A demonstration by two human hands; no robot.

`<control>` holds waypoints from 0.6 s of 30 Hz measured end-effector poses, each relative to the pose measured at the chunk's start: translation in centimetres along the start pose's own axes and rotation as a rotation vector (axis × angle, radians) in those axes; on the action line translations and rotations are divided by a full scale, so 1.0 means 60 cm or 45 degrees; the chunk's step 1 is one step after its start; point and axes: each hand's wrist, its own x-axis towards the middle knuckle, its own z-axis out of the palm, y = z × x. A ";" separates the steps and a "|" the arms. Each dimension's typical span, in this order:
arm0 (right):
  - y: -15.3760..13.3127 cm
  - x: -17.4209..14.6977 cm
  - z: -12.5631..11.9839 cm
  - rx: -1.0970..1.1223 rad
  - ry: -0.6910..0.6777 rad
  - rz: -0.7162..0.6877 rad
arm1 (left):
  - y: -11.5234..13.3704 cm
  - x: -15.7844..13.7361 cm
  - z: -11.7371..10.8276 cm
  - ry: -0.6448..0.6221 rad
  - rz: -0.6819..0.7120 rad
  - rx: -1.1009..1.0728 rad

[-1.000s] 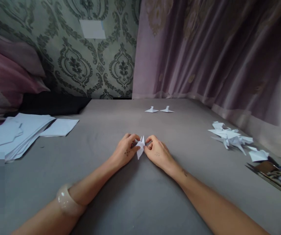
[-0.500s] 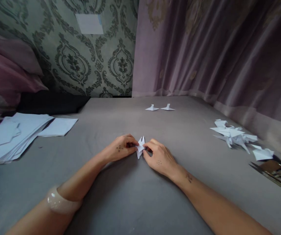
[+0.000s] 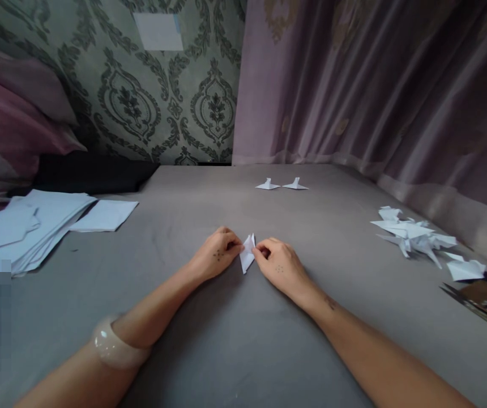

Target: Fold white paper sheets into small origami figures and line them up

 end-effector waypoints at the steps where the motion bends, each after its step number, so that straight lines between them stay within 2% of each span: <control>1: -0.001 0.001 0.000 -0.011 -0.004 0.015 | 0.000 0.000 0.001 0.005 0.002 0.000; 10: -0.004 0.001 -0.003 0.030 -0.022 0.104 | -0.006 0.007 0.006 0.046 -0.033 0.000; 14: -0.003 -0.004 -0.006 0.046 -0.043 -0.037 | 0.000 0.003 0.007 0.059 0.055 0.046; 18: -0.010 -0.017 -0.018 -0.120 -0.147 -0.171 | 0.012 -0.012 0.007 -0.022 0.237 0.211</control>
